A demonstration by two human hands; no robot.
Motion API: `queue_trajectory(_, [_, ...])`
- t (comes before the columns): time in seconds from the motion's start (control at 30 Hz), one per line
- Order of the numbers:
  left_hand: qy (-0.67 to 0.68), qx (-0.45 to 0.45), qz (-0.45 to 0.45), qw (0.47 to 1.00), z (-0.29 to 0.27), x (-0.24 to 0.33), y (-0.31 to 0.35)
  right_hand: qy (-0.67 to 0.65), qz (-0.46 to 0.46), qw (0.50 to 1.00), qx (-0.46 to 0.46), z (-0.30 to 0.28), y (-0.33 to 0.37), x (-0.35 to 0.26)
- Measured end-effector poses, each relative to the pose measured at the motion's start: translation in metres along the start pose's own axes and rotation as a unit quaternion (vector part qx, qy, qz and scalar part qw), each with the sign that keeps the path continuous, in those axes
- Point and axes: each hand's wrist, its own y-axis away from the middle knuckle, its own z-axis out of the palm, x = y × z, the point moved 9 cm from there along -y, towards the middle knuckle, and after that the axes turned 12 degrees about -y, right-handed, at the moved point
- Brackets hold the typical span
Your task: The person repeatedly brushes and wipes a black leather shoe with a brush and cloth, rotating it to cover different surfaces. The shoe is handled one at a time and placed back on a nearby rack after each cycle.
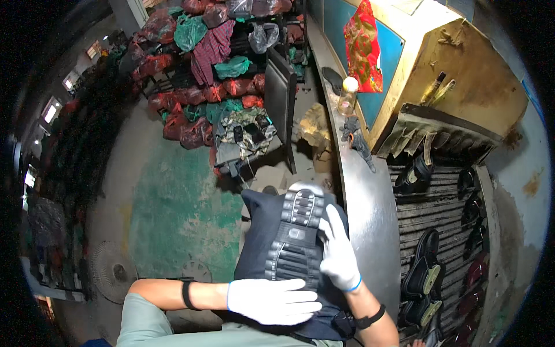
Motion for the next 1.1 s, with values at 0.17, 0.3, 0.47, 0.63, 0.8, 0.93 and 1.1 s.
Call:
queue_trajectory(0.17, [0.066,-0.108,-0.109,0.986,0.141,0.063,0.041,0.007,0.193,0.970,0.147,-0.043,-0.002,0.018])
queue_trajectory(0.3, [-0.041,-0.137,-0.150,0.978,0.151,0.070,0.042,0.118,0.271,0.952,0.075,-0.007,-0.023,-0.003])
queue_trajectory(0.47, [-0.034,-0.215,-0.265,0.939,0.179,0.086,0.058,0.357,0.149,0.860,-0.332,0.097,0.012,-0.068])
queue_trajectory(0.63, [0.294,-0.094,-0.428,0.849,0.203,0.092,0.076,0.345,0.138,0.842,-0.391,0.103,0.063,-0.062])
queue_trajectory(0.8, [0.314,0.112,-0.380,0.863,0.077,0.007,0.052,0.419,0.060,0.859,-0.289,0.056,0.023,-0.023])
queue_trajectory(0.93, [0.175,0.174,-0.482,0.841,0.013,-0.071,0.074,0.367,0.088,0.885,-0.271,0.049,0.013,-0.013])
queue_trajectory(1.1, [0.296,0.198,-0.444,0.822,0.035,-0.093,0.081,0.220,0.163,0.951,-0.146,0.012,0.019,0.003])
